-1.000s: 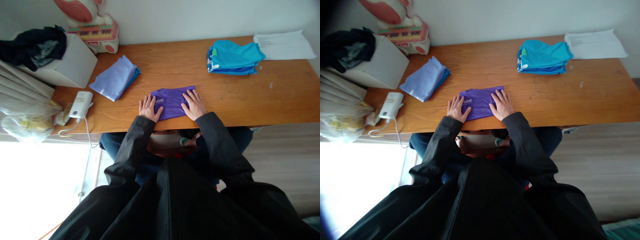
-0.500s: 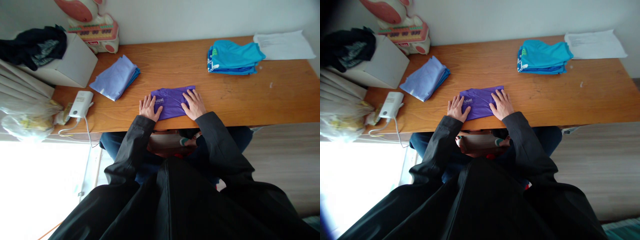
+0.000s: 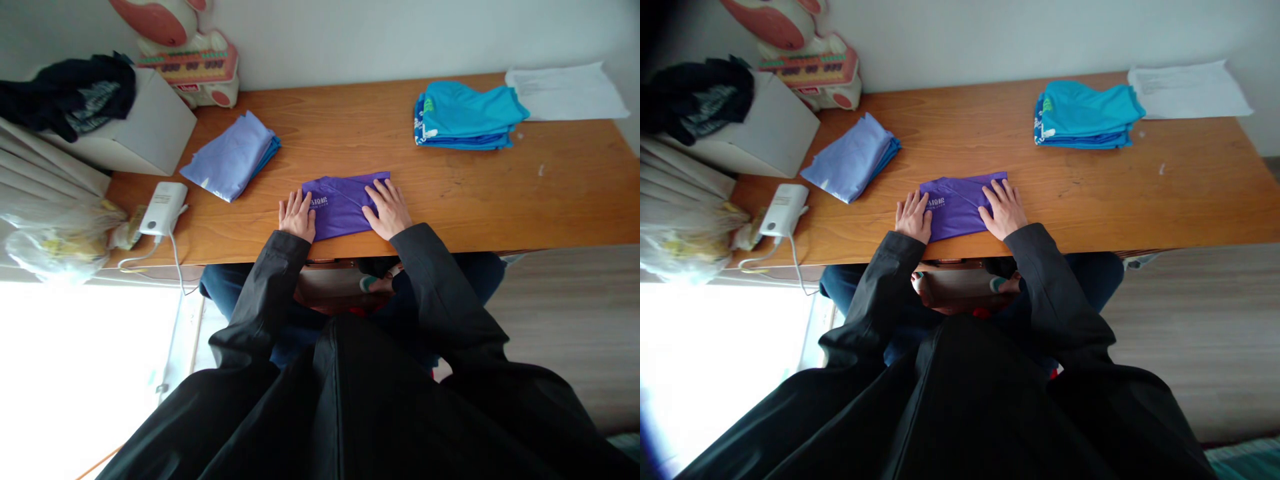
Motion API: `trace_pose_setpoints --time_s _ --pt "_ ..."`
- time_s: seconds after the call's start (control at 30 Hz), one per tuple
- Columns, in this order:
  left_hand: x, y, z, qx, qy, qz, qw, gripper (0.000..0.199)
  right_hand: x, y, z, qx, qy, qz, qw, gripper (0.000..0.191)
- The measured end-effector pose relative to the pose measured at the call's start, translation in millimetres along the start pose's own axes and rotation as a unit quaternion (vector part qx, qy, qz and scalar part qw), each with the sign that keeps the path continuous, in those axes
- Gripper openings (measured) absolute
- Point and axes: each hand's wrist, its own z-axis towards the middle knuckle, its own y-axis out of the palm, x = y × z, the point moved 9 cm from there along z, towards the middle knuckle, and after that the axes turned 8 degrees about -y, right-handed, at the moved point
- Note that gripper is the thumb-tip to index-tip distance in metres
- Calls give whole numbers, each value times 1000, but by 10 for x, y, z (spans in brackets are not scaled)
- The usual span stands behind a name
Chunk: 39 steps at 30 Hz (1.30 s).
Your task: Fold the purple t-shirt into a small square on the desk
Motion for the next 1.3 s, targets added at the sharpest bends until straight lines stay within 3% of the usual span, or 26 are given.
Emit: trace_pose_setpoints --time_s 0.3,1.3 --pt "-36 32 15 9 3 10 1000 75 15 8 -2 14 -8 -5 1000 69" --pt "-76 52 47 12 -1 -2 1000 66 7 5 -7 11 -6 1 1000 70"
